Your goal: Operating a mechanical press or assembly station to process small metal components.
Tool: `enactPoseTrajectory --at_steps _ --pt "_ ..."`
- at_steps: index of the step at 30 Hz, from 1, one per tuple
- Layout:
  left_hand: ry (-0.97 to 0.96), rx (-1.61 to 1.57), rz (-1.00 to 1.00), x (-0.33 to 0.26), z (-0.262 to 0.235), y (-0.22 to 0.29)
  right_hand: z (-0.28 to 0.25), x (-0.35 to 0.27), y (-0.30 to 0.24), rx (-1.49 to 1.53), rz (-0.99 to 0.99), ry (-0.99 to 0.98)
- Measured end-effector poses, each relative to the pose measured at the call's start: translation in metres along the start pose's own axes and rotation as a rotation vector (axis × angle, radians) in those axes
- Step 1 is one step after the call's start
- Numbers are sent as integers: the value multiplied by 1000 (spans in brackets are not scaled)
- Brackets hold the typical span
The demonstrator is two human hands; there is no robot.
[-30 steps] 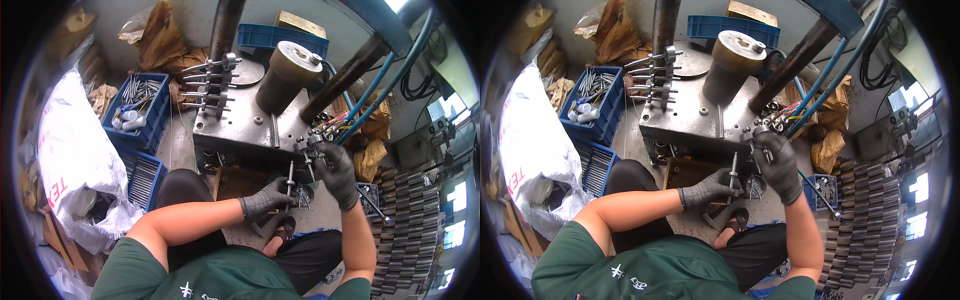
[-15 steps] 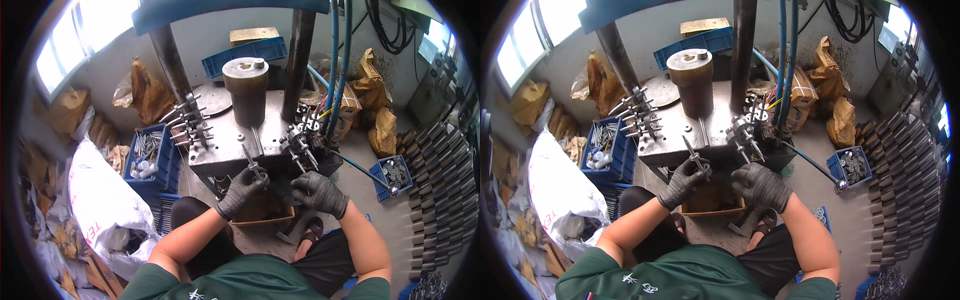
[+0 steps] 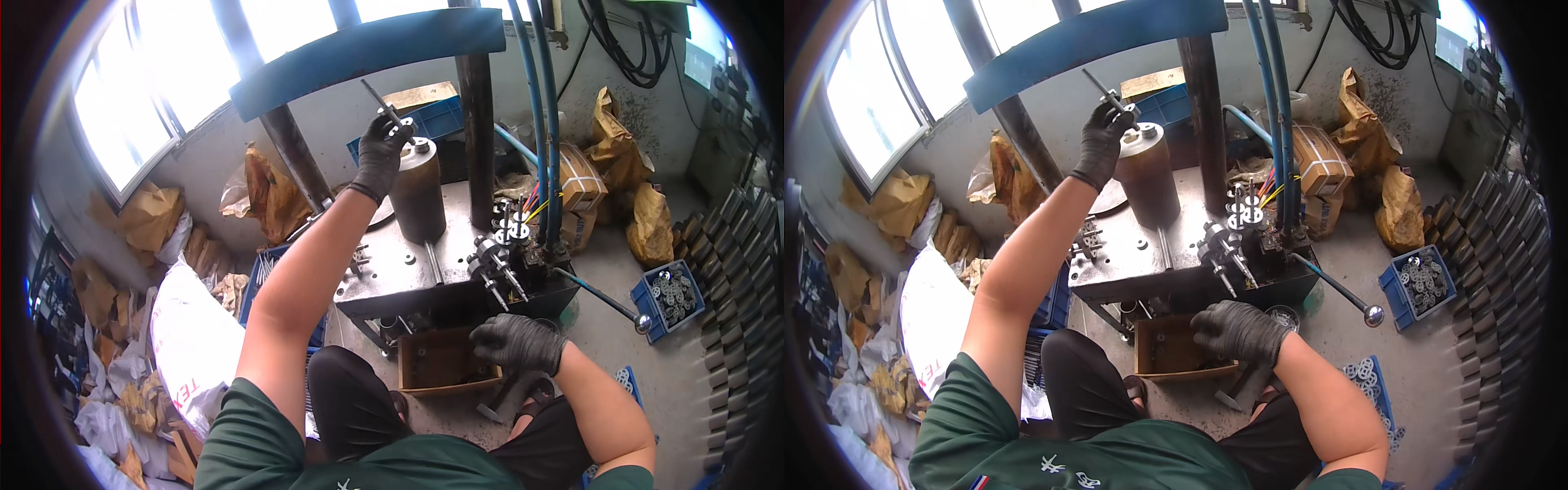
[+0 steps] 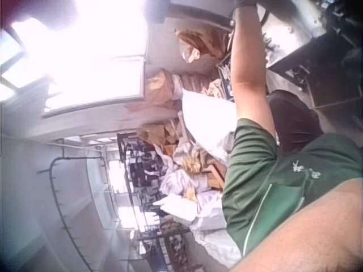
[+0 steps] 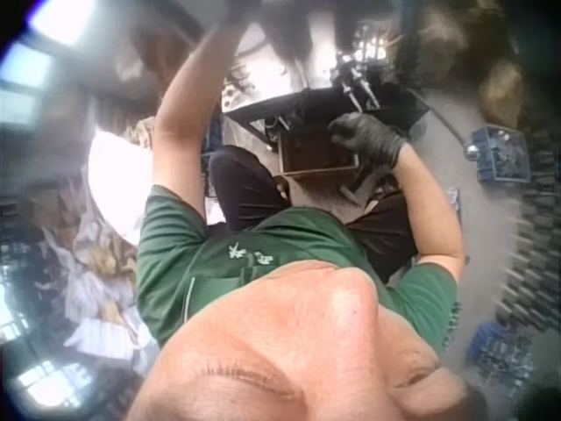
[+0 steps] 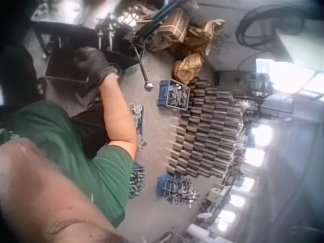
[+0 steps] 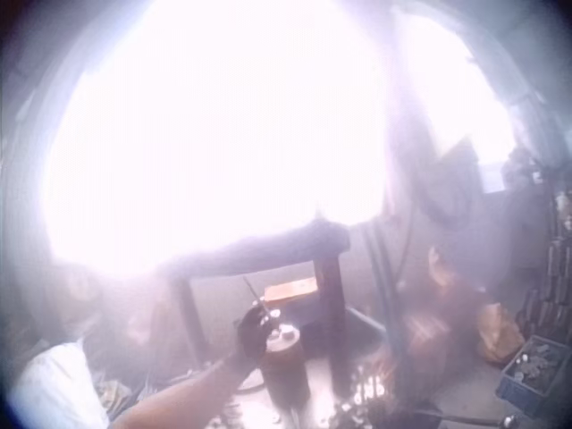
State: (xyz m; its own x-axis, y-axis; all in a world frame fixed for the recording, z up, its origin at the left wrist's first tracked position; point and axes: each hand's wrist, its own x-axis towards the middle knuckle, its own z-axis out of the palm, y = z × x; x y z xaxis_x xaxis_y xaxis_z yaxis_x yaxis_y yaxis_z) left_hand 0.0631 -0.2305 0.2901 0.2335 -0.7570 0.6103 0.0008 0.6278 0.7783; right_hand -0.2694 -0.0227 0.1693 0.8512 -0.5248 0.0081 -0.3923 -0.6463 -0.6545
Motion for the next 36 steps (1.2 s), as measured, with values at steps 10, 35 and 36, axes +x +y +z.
enactPoseTrajectory --at_steps 10,35,36 --pt "-50 192 29 34 13 -39 3 -9 -3 -74 27 -118" --pt "-40 392 -127 15 30 -11 -70 -73 -52 -463 29 455" --pt "-30 396 -112 14 32 -8 -81 -79 -54 -476 54 489"
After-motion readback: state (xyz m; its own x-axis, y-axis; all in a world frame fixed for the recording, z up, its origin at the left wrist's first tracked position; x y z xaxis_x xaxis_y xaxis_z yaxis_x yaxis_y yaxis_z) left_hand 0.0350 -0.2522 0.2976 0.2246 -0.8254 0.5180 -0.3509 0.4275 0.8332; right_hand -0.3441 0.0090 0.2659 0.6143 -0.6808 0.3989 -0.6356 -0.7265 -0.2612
